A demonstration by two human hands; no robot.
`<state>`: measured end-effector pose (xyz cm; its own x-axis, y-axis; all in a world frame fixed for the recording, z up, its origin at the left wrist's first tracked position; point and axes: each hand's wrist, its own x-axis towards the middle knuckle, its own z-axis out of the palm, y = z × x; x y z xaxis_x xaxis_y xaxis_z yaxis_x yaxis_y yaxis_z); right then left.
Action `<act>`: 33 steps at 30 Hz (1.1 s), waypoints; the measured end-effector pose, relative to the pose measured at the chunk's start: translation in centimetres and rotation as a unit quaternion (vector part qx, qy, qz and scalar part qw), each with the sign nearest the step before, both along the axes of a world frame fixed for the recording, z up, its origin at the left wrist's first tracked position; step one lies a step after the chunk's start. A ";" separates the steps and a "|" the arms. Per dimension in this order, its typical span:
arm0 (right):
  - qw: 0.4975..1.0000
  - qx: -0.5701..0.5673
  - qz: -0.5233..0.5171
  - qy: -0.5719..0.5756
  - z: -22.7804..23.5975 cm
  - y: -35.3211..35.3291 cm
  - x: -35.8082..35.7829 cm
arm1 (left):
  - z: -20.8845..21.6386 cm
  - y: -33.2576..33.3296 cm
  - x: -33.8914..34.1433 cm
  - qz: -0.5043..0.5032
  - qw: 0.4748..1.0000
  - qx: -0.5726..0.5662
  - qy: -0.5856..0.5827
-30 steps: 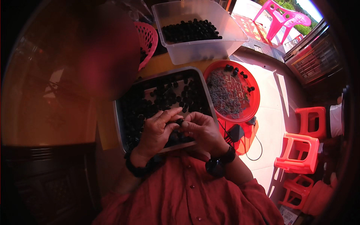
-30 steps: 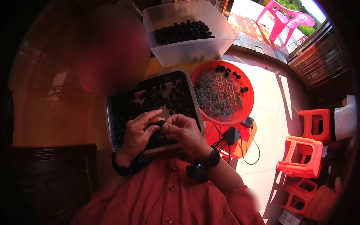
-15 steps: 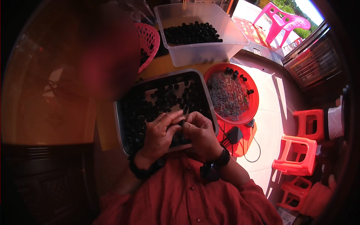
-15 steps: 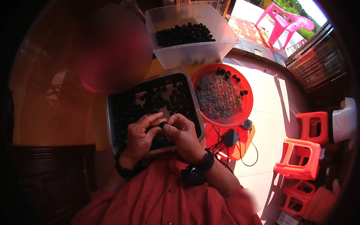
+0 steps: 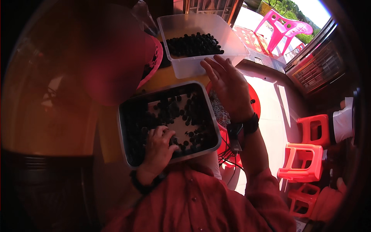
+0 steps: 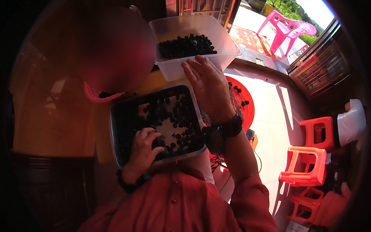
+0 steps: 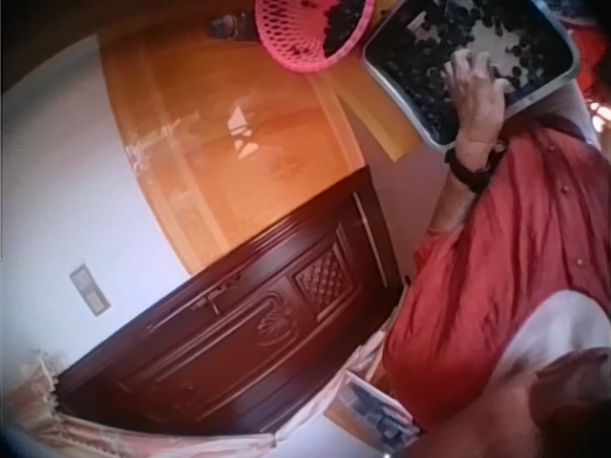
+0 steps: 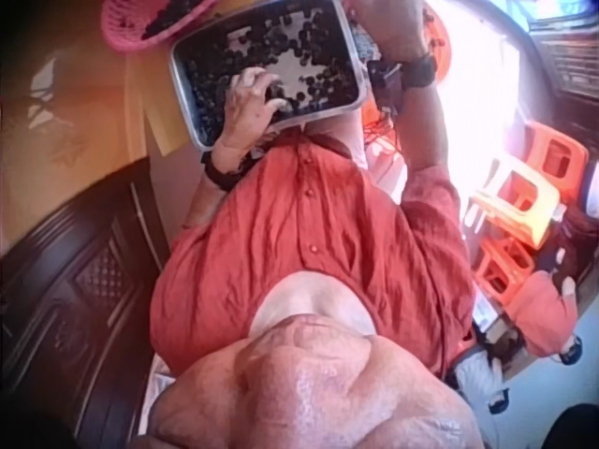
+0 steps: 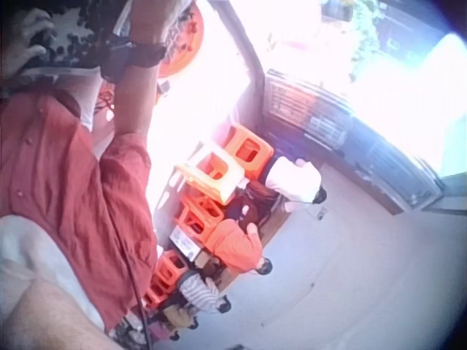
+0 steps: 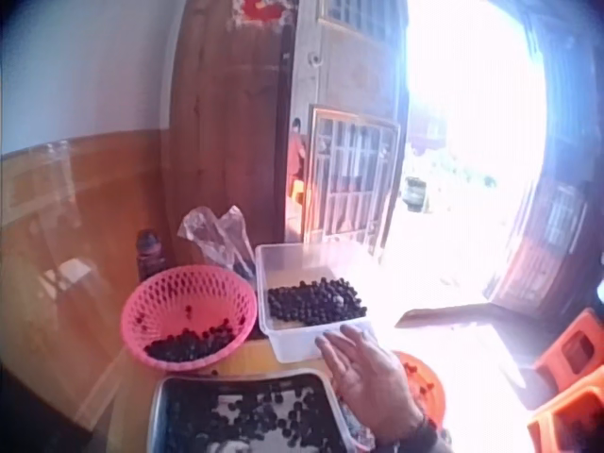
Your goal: Inspecting and sorting small black plastic or rubber components from a large tray into separate containers.
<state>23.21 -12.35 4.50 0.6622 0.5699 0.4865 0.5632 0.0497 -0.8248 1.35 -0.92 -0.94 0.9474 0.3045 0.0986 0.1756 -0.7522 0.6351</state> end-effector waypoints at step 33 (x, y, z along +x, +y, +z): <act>0.911 -0.373 -0.003 -0.177 -7.4 -0.2 -9.8 | -1.1 0.6 -1.0 0.070 0.991 0.107 0.036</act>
<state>13.43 -12.57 -2.88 0.5430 0.8265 0.1485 0.7989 -0.4540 -0.3944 0.40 -0.27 -2.04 0.9043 0.4126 0.1093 0.3266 -0.8337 0.4454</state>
